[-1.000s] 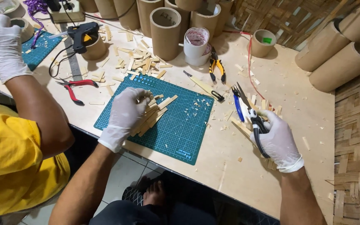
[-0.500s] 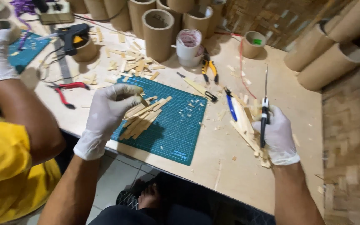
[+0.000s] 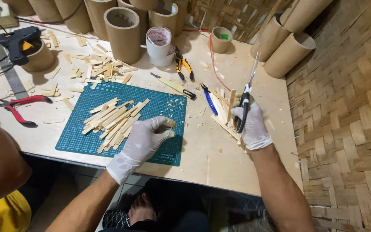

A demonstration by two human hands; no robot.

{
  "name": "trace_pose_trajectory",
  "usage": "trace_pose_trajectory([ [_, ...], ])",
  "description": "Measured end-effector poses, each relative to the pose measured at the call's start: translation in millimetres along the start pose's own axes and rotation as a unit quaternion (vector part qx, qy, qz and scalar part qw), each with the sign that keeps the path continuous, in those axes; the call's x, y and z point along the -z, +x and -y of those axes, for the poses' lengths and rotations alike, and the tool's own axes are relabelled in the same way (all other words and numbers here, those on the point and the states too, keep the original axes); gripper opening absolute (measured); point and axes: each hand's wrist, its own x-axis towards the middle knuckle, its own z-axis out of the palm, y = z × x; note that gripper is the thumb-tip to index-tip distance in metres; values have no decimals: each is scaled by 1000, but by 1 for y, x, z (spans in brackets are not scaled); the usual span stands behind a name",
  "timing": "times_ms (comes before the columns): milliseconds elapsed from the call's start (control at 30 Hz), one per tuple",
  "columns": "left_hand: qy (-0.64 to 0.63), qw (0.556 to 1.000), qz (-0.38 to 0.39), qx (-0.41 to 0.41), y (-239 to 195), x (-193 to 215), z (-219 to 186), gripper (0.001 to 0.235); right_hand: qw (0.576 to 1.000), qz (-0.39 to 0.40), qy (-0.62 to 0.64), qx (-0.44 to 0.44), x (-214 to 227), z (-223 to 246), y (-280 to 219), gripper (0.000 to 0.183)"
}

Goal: Assembling a wooden structure by cutting small wooden sticks to size with scissors and gluing them together.

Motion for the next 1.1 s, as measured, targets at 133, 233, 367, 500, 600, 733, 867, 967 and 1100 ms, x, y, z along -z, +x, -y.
trace_pose_trajectory([
  [133,-55,998,5,36,-2,-7,9,26,999,28,1,19,-19,-16,5,44],
  [233,-48,999,-2,23,7,-3,25,28,996,81,2,25,-44,-29,0,49],
  [367,-110,993,-5,40,16,-7,36,31,975,214,35,43,-88,-38,-15,61],
  [500,-126,991,-21,48,15,-9,30,35,961,253,114,24,-113,-49,-23,57],
  [600,-121,991,-25,54,14,-11,32,35,965,247,93,8,-109,-47,-20,61],
  [733,-136,989,-20,60,17,-18,38,39,969,228,87,19,-109,-46,-25,59],
  [867,-152,986,-49,47,17,-22,41,39,977,197,73,37,-108,-35,-30,56],
  [967,-145,988,-55,20,13,-21,32,42,980,188,52,35,-105,-22,-32,66],
  [1100,-86,995,-53,-14,10,-28,25,42,976,198,53,68,-98,-17,-34,70],
])
